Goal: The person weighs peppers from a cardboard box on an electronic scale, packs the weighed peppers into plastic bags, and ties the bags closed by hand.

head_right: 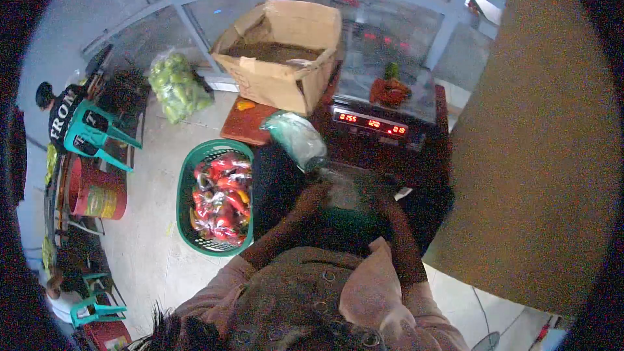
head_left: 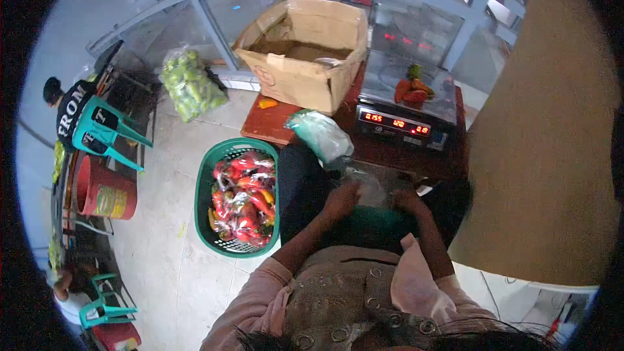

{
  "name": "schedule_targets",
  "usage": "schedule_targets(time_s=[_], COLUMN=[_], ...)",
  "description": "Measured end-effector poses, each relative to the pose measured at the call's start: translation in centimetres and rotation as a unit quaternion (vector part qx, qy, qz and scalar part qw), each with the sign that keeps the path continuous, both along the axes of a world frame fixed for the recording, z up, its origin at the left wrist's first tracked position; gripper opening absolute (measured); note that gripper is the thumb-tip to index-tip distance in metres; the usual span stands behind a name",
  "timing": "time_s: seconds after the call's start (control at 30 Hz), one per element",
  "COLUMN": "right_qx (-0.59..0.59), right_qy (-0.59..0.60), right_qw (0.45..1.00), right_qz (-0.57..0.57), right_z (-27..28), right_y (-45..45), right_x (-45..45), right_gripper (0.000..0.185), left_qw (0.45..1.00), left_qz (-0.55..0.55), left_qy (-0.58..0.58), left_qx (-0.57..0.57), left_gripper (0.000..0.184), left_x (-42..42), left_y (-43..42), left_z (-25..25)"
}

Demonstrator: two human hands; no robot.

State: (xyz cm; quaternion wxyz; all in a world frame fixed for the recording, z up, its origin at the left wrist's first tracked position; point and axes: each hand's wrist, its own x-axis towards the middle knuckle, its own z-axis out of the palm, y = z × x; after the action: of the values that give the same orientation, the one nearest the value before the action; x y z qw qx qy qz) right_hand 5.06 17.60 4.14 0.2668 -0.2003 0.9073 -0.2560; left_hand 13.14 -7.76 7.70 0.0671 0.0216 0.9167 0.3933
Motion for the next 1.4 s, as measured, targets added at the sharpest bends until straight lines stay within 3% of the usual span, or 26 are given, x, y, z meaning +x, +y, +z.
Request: schedule_targets(time_s=[0.1, 0.13, 0.23, 0.3, 0.37, 0.4, 0.47, 0.5, 0.57, 0.63, 0.7, 0.77, 0.83, 0.9, 1.0, 1.07, 1.13, 1.17, 1.23, 1.27, 1.33, 1.4], right_qx=[-0.044, -0.071, -0.057, 0.018, -0.048, -0.151, -0.163, -0.073, 0.028, 0.052, -0.034, -0.116, -0.193, -0.161, -0.108, -0.142, -0.212, -0.23, -0.239, -0.261, -0.338, -0.369], right_qy=[0.078, 0.136, 0.106, -0.001, -0.101, -0.146, -0.108, -0.021, 0.036, -0.026, 0.011, 0.004, -0.039, -0.055, -0.085, -0.158, -0.243, -0.266, -0.261, -0.272, -0.311, -0.294], right_qw=[0.993, 0.981, 0.981, 1.0, 0.991, 0.973, 0.979, 0.997, 0.995, 0.991, 0.995, 0.99, 0.976, 0.984, 0.99, 0.977, 0.946, 0.936, 0.935, 0.924, 0.884, 0.879], right_qz=[0.074, 0.116, 0.15, 0.019, -0.071, -0.096, -0.06, 0.002, 0.085, 0.12, 0.092, 0.08, 0.09, 0.062, 0.022, 0.02, 0.021, 0.014, -0.039, -0.068, -0.091, -0.067], right_z=[-1.6, -3.3, -7.0, -4.2, -2.7, -3.1, -3.6, -3.6, -3.1, -2.0, -1.8, -2.7, -4.3, -3.6, 1.2, 3.3, 4.7, 5.5, 6.8, 6.8, 6.0, 5.5], right_y=[1.4, 2.0, 2.6, 1.4, 0.8, 1.3, 1.6, 1.5, 1.3, 1.0, 0.9, 2.0, 3.0, 2.5, 0.4, -0.6, -1.6, -2.1, -3.4, -3.8, -4.4, -5.0], right_x=[-0.5, -0.9, -2.3, -1.4, -0.8, -0.6, -0.8, -0.9, -1.1, -1.6, -1.2, -1.0, -2.0, -1.7, -0.2, -0.3, 0.1, 0.6, 2.4, 2.8, 3.0, 2.7], right_gripper=[0.04, 0.041, 0.039, 0.033, 0.03, 0.029, 0.03, 0.031, 0.033, 0.034, 0.033, 0.033, 0.036, 0.045, 0.06, 0.068, 0.074, 0.076, 0.076, 0.076, 0.072, 0.066], left_qw=[0.971, 0.971, 0.973, 0.978, 0.973, 0.971, 0.966, 0.961, 0.97, 0.976, 0.982, 0.971, 0.965, 0.968, 0.992, 0.984, 0.972, 0.971, 0.973, 0.976, 0.978, 0.962], left_qz=[-0.201, -0.195, -0.183, -0.176, -0.205, -0.217, -0.189, -0.171, -0.181, -0.175, -0.161, -0.137, -0.146, -0.18, -0.115, -0.039, 0.009, 0.019, 0.036, 0.046, 0.088, 0.146], left_qy=[-0.116, -0.132, -0.139, -0.1, -0.078, -0.069, -0.167, -0.217, -0.148, -0.099, -0.067, -0.196, -0.218, -0.141, -0.035, -0.062, -0.031, 0.015, 0.041, 0.018, 0.057, 0.185], left_qx=[-0.051, -0.041, -0.035, -0.056, -0.068, -0.073, -0.049, -0.033, -0.064, -0.079, -0.078, 0.002, -0.006, -0.1, 0.037, 0.164, 0.233, 0.237, 0.223, 0.211, 0.179, 0.141], left_gripper=[0.038, 0.039, 0.04, 0.042, 0.042, 0.042, 0.044, 0.044, 0.046, 0.048, 0.05, 0.049, 0.047, 0.045, 0.041, 0.04, 0.038, 0.037, 0.036, 0.037, 0.037, 0.036], left_x=[0.6, 0.6, -0.4, -0.5, -0.8, -0.6, -0.3, -0.1, -0.3, 0.1, 0.5, 0.0, -0.5, -0.4, 0.1, -0.6, -0.1, 0.8, 0.2, -0.7, -0.7, -0.7], left_y=[2.5, 2.6, 2.4, 1.9, 1.7, 1.6, 1.5, 1.5, 1.9, 2.3, 2.2, 2.0, 2.2, 2.5, 2.6, 3.1, 2.9, 2.2, 1.5, 2.2, 2.4, 2.9], left_z=[-0.9, -1.0, -2.1, -4.5, -5.5, -5.7, 0.8, 3.2, -0.9, -2.8, -3.1, -1.2, -0.9, -1.4, -3.2, -6.0, -4.3, 1.0, 1.8, -2.8, -6.0, -7.4])
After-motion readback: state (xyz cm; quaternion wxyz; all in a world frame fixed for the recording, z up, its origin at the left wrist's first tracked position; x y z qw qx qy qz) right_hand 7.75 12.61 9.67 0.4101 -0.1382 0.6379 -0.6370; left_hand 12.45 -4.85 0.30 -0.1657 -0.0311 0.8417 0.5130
